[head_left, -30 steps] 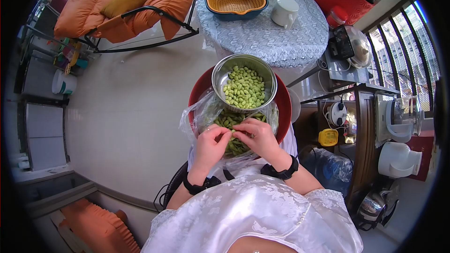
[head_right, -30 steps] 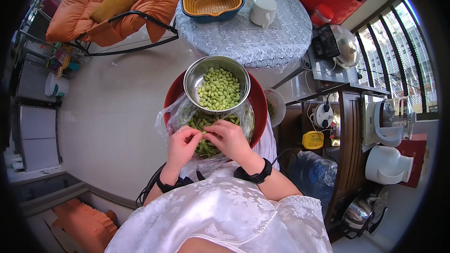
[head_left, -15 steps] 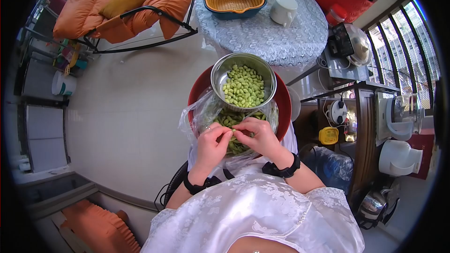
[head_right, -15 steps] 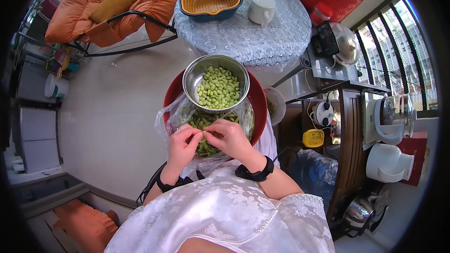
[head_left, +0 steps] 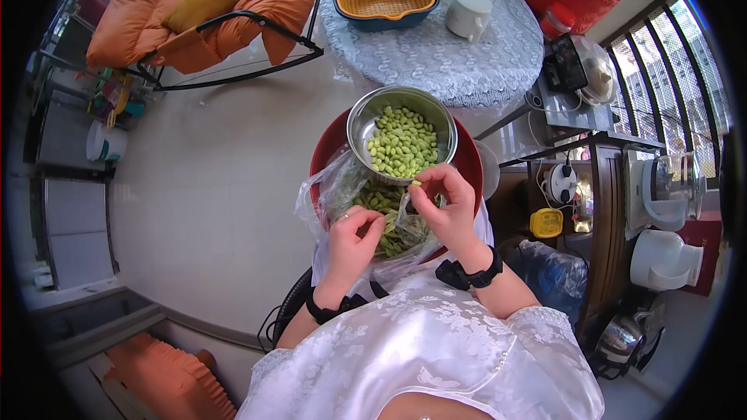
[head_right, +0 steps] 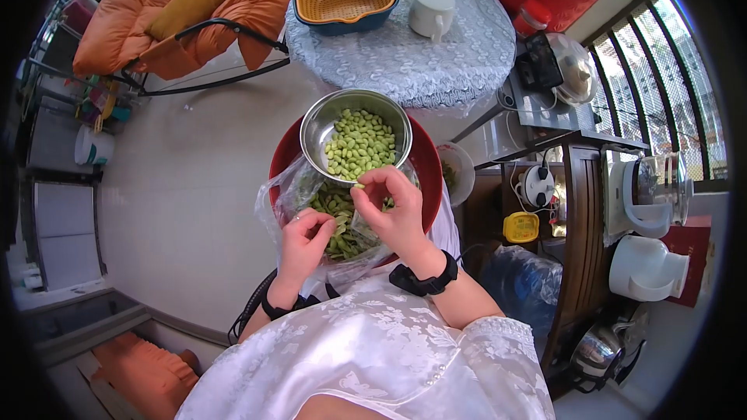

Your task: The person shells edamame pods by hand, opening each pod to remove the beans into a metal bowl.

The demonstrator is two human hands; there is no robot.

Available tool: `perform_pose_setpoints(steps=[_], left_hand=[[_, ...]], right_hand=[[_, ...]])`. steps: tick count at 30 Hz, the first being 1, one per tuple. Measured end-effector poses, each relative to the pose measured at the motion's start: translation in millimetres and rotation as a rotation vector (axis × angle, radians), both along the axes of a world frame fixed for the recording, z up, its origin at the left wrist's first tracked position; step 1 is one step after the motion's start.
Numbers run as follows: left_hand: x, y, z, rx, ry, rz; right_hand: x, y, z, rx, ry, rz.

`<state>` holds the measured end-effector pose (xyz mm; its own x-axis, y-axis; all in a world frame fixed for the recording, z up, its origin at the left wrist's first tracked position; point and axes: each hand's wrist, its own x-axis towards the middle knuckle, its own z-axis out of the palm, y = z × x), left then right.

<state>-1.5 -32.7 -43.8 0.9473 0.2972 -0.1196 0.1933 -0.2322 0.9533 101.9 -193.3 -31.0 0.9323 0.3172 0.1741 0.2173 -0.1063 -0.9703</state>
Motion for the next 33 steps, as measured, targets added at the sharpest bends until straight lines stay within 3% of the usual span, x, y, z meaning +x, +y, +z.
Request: perform_pose_setpoints(steps=[4, 7, 9, 10, 12, 21, 24, 27, 30, 33], left_hand=[[-0.3, -5.1, 4.6, -0.030, 0.039, -0.020], [-0.6, -5.8, 4.7, -0.032, 0.011, -0.026], [0.3, -5.4, 4.1, -0.037, 0.001, -0.024], [0.5, -5.2, 4.3, -0.046, -0.012, -0.016], [0.8, -4.8, 6.0, -0.056, -0.019, -0.008], [5.3, -7.6, 2.8, -0.120, -0.057, -0.176], [4.9, -8.0, 6.1, -0.104, -0.072, -0.173], [3.6, -1.0, 6.4, 0.026, -0.019, -0.164], [3.7, 3.2, 3.1, 0.069, -0.005, -0.159], [2.5, 2.0, 3.4, 0.049, 0.070, -0.160]], right_hand=[[26.0, 7.6, 10.3, 0.101, -0.109, -0.088], [28.2, 6.7, 31.5, -0.056, -0.143, -0.085], [19.9, -4.2, 33.3, -0.294, -0.177, 0.059], [13.9, -8.4, 31.1, -0.295, -0.175, 0.062], [0.3, -15.2, 25.1, -0.304, -0.324, 0.329], [-10.6, -36.4, 25.1, -0.286, -0.059, 0.386], [0.7, -65.3, 31.9, -0.245, 0.107, 0.237], [23.4, -102.9, 12.0, 0.060, 0.235, -0.154], [61.8, -156.3, -40.6, -0.155, 0.137, -0.475], [89.2, -201.3, -104.1, -0.324, 0.109, -0.520]])
